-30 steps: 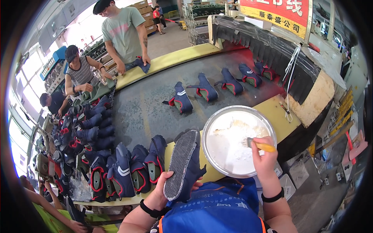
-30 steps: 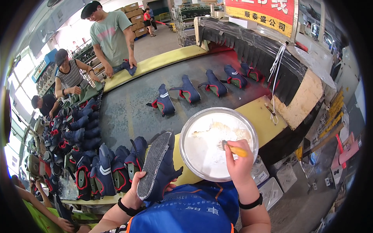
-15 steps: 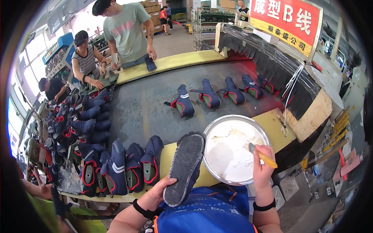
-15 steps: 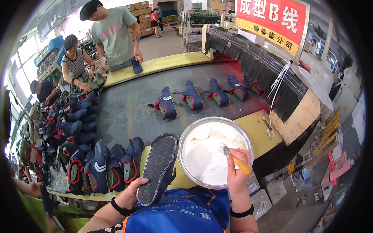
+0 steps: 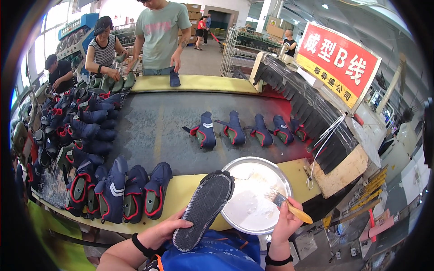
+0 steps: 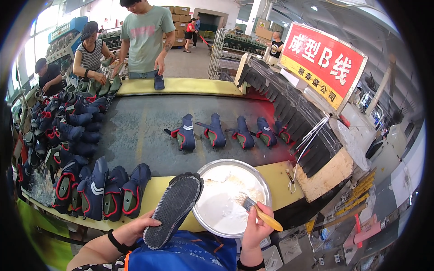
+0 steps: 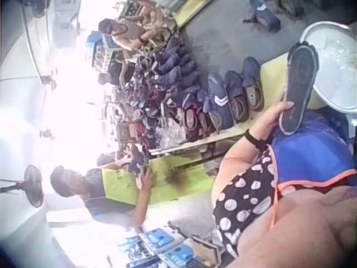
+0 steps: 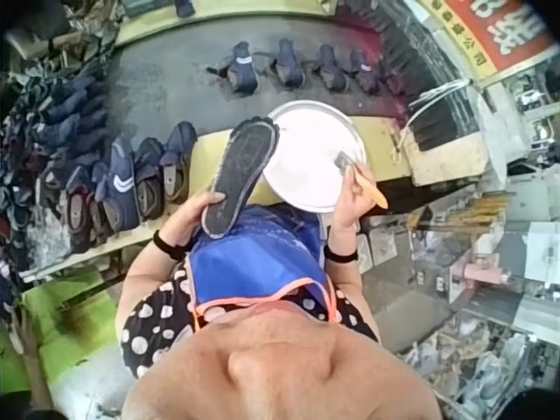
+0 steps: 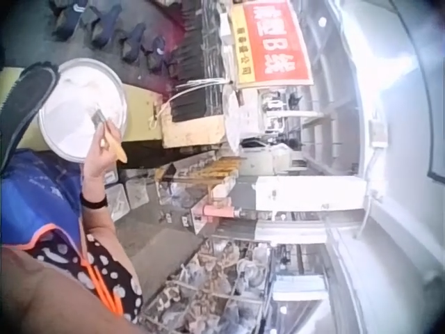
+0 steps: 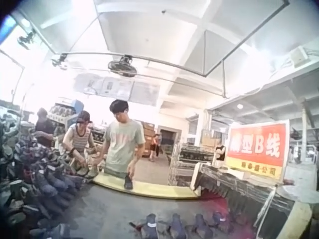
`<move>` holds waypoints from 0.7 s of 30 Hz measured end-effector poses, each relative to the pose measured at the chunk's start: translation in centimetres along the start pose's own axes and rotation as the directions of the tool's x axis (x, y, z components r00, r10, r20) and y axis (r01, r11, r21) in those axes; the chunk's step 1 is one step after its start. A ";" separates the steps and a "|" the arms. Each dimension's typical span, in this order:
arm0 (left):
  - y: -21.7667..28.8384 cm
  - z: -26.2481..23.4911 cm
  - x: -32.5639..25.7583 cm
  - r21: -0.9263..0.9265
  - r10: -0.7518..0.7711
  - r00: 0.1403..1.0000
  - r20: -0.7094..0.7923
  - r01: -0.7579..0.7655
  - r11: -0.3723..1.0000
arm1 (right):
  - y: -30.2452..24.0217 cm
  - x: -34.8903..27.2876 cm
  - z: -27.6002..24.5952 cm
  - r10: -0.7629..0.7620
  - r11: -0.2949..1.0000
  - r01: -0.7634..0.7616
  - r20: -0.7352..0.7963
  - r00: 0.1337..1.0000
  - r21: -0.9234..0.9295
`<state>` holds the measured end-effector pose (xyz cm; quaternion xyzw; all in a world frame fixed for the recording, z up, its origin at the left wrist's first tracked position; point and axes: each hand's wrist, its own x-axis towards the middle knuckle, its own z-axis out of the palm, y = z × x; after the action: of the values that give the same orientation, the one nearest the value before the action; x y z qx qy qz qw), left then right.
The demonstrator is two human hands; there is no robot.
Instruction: The recorder uses a brush to apply white adhesive to the bottom of shoe soles on a manufacturing line.
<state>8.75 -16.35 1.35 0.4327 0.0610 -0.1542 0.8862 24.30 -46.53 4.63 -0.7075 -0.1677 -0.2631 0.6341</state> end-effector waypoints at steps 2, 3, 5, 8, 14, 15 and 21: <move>-0.1 0.0 0.0 0.012 0.012 1.000 0.001 -0.012 1.000 | -0.3 0.1 -0.1 -0.103 0.992 0.103 0.007 0.995 -0.075; -0.2 0.0 0.0 0.014 0.015 1.000 -0.002 -0.015 1.000 | -0.5 0.0 -0.1 -0.108 0.991 0.109 0.012 0.994 -0.073; -0.4 0.0 0.2 0.014 0.024 1.000 -0.004 -0.024 1.000 | -0.9 -0.1 0.1 -0.107 0.993 0.108 -0.027 0.994 0.039; -0.7 0.0 0.5 0.011 0.022 0.999 0.024 -0.023 1.000 | -1.2 -0.3 0.3 -0.114 0.993 0.115 -0.044 0.993 0.022; -0.9 0.0 0.7 0.030 0.004 1.000 -0.005 -0.004 1.000 | -1.0 -0.2 -0.1 -0.113 0.994 0.113 -0.073 0.991 0.000; -1.0 0.0 0.8 0.027 0.012 1.000 0.003 -0.012 1.000 | -0.9 -0.2 -0.3 -0.114 0.993 0.115 -0.079 0.990 0.019; -0.8 0.3 0.9 0.088 0.050 0.999 0.002 -0.050 0.995 | -0.6 0.0 -0.7 -0.121 0.992 0.119 -0.052 0.991 -0.052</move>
<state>9.34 -17.27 0.73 0.4729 0.0432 -0.1343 0.8698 23.87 -47.14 5.15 -0.7037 -0.1860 -0.3241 0.6043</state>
